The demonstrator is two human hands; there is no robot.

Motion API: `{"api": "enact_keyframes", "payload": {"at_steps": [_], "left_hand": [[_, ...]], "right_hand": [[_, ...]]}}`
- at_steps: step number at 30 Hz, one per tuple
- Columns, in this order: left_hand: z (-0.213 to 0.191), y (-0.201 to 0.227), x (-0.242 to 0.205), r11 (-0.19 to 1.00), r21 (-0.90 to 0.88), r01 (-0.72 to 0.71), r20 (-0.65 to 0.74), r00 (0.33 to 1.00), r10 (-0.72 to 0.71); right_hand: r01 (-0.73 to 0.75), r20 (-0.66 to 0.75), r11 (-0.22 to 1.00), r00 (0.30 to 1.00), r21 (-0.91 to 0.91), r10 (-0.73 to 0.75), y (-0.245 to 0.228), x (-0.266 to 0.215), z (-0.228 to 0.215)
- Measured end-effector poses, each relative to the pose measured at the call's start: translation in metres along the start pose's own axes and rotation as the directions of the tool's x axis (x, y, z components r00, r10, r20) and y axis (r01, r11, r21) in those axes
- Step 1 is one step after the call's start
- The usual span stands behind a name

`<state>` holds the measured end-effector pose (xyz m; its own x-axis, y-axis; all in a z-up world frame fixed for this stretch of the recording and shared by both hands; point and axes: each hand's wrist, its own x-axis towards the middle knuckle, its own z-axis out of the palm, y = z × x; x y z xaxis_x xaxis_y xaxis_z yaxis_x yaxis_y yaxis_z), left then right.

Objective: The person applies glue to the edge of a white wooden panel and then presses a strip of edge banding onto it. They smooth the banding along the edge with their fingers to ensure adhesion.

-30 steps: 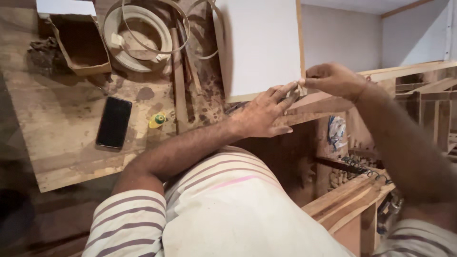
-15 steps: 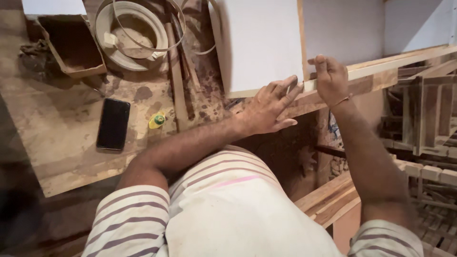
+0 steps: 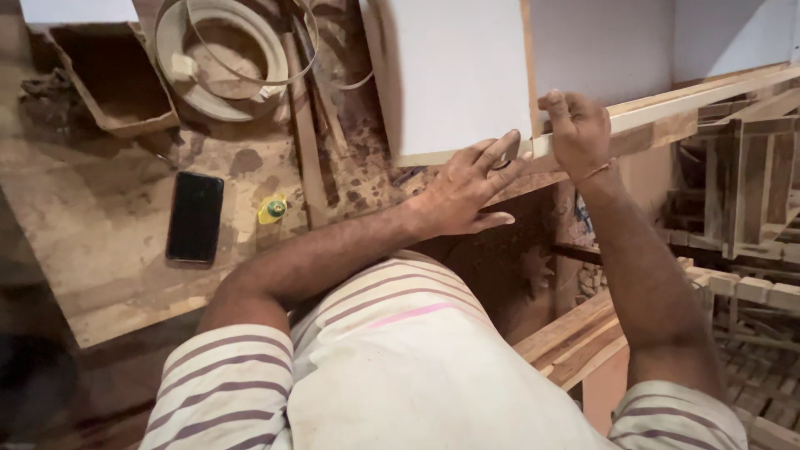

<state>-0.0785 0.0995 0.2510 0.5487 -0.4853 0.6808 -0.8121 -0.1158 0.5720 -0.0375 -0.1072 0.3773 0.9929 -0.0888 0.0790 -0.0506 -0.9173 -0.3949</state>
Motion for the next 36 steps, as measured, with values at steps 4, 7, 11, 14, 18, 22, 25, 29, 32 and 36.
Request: {"api": "enact_keyframes", "payload": {"at_steps": [4,7,11,14,18,22,25,29,32,36], "left_hand": [[0.004,-0.002,-0.003,0.999,0.015,-0.031,0.004,1.0,0.031],[0.006,-0.003,-0.01,0.997,-0.058,-0.048,-0.06,0.997,0.045],[0.009,-0.004,-0.01,0.987,-0.152,0.05,-0.046,0.997,-0.057],[0.009,-0.003,-0.003,0.993,-0.097,0.074,-0.07,0.994,-0.081],[0.007,0.003,0.0,0.997,-0.071,0.026,-0.076,0.997,-0.032],[0.005,0.008,-0.006,0.998,-0.06,-0.014,-0.034,0.999,0.012],[0.006,0.005,-0.011,0.99,-0.138,-0.017,-0.208,0.978,-0.012],[0.007,0.0,-0.034,0.915,-0.292,0.278,-0.097,0.944,-0.317],[0.007,0.008,-0.052,0.88,-0.301,0.368,-0.075,0.911,-0.406],[0.014,0.024,-0.066,0.803,-0.33,0.496,-0.009,0.849,-0.529]], "right_hand": [[0.022,-0.001,0.999,1.0,0.025,-0.022,0.001,0.0,0.0],[0.025,0.003,1.0,1.0,0.017,-0.025,0.002,0.0,0.001],[0.012,-0.001,0.999,1.0,0.029,-0.012,0.002,-0.001,0.001],[0.031,-0.011,0.999,0.999,0.031,-0.031,0.002,0.001,0.001],[-0.025,-0.004,0.999,1.0,0.027,0.025,0.001,0.0,0.002],[-0.031,-0.013,0.998,0.999,0.048,0.031,-0.002,0.0,0.003],[0.014,-0.069,1.0,0.998,-0.015,-0.015,-0.002,0.001,0.002],[0.023,-0.113,0.998,0.993,-0.05,-0.029,0.007,0.002,0.006],[0.075,-0.174,0.994,0.981,-0.074,-0.086,0.015,-0.001,0.01],[0.099,-0.252,0.995,0.963,0.0,-0.096,0.025,0.002,0.014]]}}
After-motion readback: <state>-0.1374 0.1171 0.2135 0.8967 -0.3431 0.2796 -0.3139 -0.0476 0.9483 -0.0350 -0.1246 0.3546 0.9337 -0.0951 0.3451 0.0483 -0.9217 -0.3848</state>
